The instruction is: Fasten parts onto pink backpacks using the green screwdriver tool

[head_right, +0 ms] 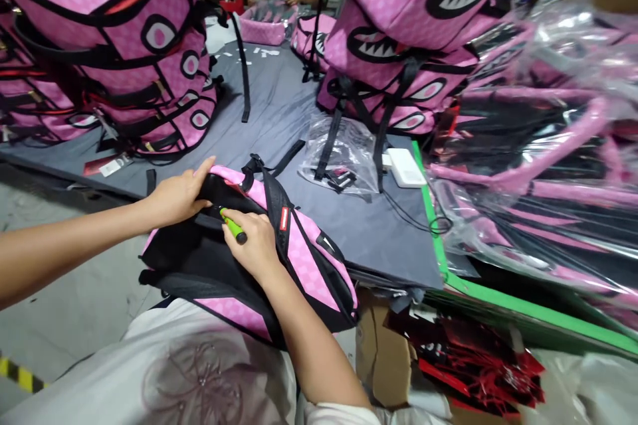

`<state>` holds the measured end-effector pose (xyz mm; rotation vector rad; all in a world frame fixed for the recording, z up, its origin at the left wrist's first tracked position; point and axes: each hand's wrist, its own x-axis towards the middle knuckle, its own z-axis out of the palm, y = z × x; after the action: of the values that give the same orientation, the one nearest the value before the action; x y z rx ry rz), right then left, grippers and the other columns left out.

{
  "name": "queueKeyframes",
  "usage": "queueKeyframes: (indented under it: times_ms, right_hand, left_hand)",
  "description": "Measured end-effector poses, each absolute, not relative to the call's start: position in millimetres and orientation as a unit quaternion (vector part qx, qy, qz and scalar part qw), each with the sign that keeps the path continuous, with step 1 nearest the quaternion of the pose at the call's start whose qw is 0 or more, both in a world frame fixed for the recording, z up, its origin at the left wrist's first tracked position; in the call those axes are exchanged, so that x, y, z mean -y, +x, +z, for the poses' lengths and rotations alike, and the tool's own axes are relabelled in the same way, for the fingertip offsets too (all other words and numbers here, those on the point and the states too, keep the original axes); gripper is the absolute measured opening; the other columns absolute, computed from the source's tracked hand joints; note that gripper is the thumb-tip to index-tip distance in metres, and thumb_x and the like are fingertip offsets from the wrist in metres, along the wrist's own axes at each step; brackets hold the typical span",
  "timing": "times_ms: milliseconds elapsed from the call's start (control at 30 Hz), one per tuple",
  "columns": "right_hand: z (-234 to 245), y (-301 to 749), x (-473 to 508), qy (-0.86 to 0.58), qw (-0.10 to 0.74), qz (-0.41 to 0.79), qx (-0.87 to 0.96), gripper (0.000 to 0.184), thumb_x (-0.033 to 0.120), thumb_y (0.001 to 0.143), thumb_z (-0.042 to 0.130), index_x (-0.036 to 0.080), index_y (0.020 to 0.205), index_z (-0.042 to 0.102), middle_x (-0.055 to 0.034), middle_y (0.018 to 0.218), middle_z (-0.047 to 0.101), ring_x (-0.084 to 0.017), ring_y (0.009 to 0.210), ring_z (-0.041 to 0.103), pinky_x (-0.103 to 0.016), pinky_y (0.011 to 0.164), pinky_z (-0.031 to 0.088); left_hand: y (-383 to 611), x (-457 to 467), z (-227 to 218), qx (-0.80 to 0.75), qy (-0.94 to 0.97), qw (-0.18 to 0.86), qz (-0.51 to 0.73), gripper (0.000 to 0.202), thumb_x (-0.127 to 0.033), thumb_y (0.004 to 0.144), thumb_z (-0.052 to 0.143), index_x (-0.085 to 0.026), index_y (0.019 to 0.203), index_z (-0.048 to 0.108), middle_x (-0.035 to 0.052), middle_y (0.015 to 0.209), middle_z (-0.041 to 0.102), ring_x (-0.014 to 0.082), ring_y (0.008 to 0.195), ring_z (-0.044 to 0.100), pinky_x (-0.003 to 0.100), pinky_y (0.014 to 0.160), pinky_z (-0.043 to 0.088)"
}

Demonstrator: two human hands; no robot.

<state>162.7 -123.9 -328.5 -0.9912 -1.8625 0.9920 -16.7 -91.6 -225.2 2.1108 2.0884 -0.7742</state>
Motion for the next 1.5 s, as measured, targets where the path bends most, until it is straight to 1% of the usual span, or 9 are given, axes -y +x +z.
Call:
queueKeyframes:
  times_ms: [133, 267, 400, 733, 900, 1033, 1167, 1333, 1500]
  right_hand:
    - [-336.9, 139.5, 116.4, -0.421, 0.370, 0.381, 0.735, 0.024, 0.022, 0.088, 0.065, 0.026, 0.111, 0.073, -0.0010, 0.106, 0.079, -0.020, 0.085, 0.073, -0.037, 0.085, 0.052]
    - [-340.2, 139.5, 110.7, -0.417, 0.371, 0.397, 0.729, 0.024, 0.021, 0.087, 0.066, 0.026, 0.109, 0.074, -0.0007, 0.104, 0.079, -0.021, 0.086, 0.074, -0.037, 0.087, 0.054]
    - [-339.0, 140.3, 104.7, -0.409, 0.339, 0.414, 0.739, 0.023, 0.021, 0.086, 0.066, 0.028, 0.106, 0.075, -0.0002, 0.099, 0.079, -0.020, 0.082, 0.074, -0.034, 0.082, 0.057]
    - [-334.7, 115.8, 98.9, -0.449, 0.294, 0.370, 0.759, 0.021, 0.023, 0.087, 0.066, 0.026, 0.106, 0.075, -0.0019, 0.099, 0.080, -0.022, 0.085, 0.075, -0.036, 0.088, 0.056]
    - [-330.2, 112.3, 104.0, -0.464, 0.301, 0.387, 0.738, 0.022, 0.022, 0.087, 0.063, 0.026, 0.106, 0.074, -0.0012, 0.103, 0.079, -0.020, 0.089, 0.075, -0.032, 0.088, 0.056]
    - [-330.2, 109.5, 105.7, -0.490, 0.287, 0.362, 0.739, 0.022, 0.023, 0.087, 0.063, 0.025, 0.105, 0.074, -0.0030, 0.101, 0.079, -0.022, 0.089, 0.074, -0.036, 0.090, 0.055]
    - [-330.5, 106.0, 105.2, -0.458, 0.290, 0.383, 0.748, 0.023, 0.021, 0.088, 0.062, 0.025, 0.107, 0.074, -0.0030, 0.104, 0.079, -0.022, 0.091, 0.074, -0.036, 0.091, 0.055]
    - [-325.7, 105.0, 105.0, -0.467, 0.269, 0.338, 0.771, 0.024, 0.020, 0.087, 0.063, 0.024, 0.107, 0.074, -0.0051, 0.105, 0.079, -0.024, 0.095, 0.073, -0.040, 0.093, 0.054]
    - [-325.7, 111.2, 104.5, -0.478, 0.254, 0.344, 0.767, 0.024, 0.022, 0.087, 0.063, 0.025, 0.107, 0.075, -0.0035, 0.101, 0.079, -0.023, 0.087, 0.075, -0.038, 0.088, 0.056]
  left_hand:
    - [-39.2, 79.8, -244.5, -0.685, 0.687, 0.056, -0.236, 0.102, -0.044, 0.090, 0.062, -0.023, 0.160, -0.011, 0.0194, 0.127, 0.059, 0.0328, 0.103, 0.069, 0.034, 0.077, 0.052]
    - [-47.4, 70.7, -253.3, -0.667, 0.707, 0.072, -0.222, 0.101, -0.041, 0.090, 0.062, -0.023, 0.160, -0.009, 0.0182, 0.125, 0.061, 0.0316, 0.106, 0.068, 0.033, 0.080, 0.051]
    - [-49.7, 66.5, -256.2, -0.668, 0.706, 0.095, -0.212, 0.101, -0.037, 0.091, 0.062, -0.022, 0.160, -0.010, 0.0180, 0.125, 0.061, 0.0312, 0.108, 0.068, 0.033, 0.080, 0.051]
    - [-57.5, 59.8, -270.3, -0.667, 0.713, 0.113, -0.184, 0.100, -0.037, 0.089, 0.065, -0.023, 0.161, -0.003, 0.0180, 0.124, 0.061, 0.0314, 0.104, 0.069, 0.034, 0.079, 0.052]
    - [-59.5, 58.9, -273.8, -0.670, 0.712, 0.114, -0.178, 0.100, -0.036, 0.089, 0.066, -0.023, 0.161, -0.001, 0.0185, 0.125, 0.061, 0.0324, 0.106, 0.068, 0.035, 0.080, 0.052]
    - [-60.1, 57.5, -274.4, -0.669, 0.712, 0.122, -0.174, 0.100, -0.037, 0.088, 0.066, -0.024, 0.161, -0.001, 0.0181, 0.125, 0.060, 0.0318, 0.106, 0.068, 0.035, 0.081, 0.052]
    - [-61.0, 57.4, -275.1, -0.674, 0.707, 0.125, -0.175, 0.098, -0.035, 0.089, 0.064, -0.025, 0.161, -0.003, 0.0179, 0.126, 0.060, 0.0299, 0.104, 0.068, 0.034, 0.081, 0.052]
    - [-61.4, 58.2, -275.9, -0.678, 0.702, 0.133, -0.172, 0.099, -0.035, 0.089, 0.064, -0.026, 0.161, -0.003, 0.0177, 0.128, 0.059, 0.0302, 0.107, 0.067, 0.034, 0.084, 0.051]
    - [-61.1, 59.4, -274.1, -0.674, 0.707, 0.139, -0.165, 0.098, -0.035, 0.090, 0.064, -0.025, 0.161, -0.002, 0.0191, 0.129, 0.059, 0.0315, 0.107, 0.067, 0.036, 0.084, 0.051]
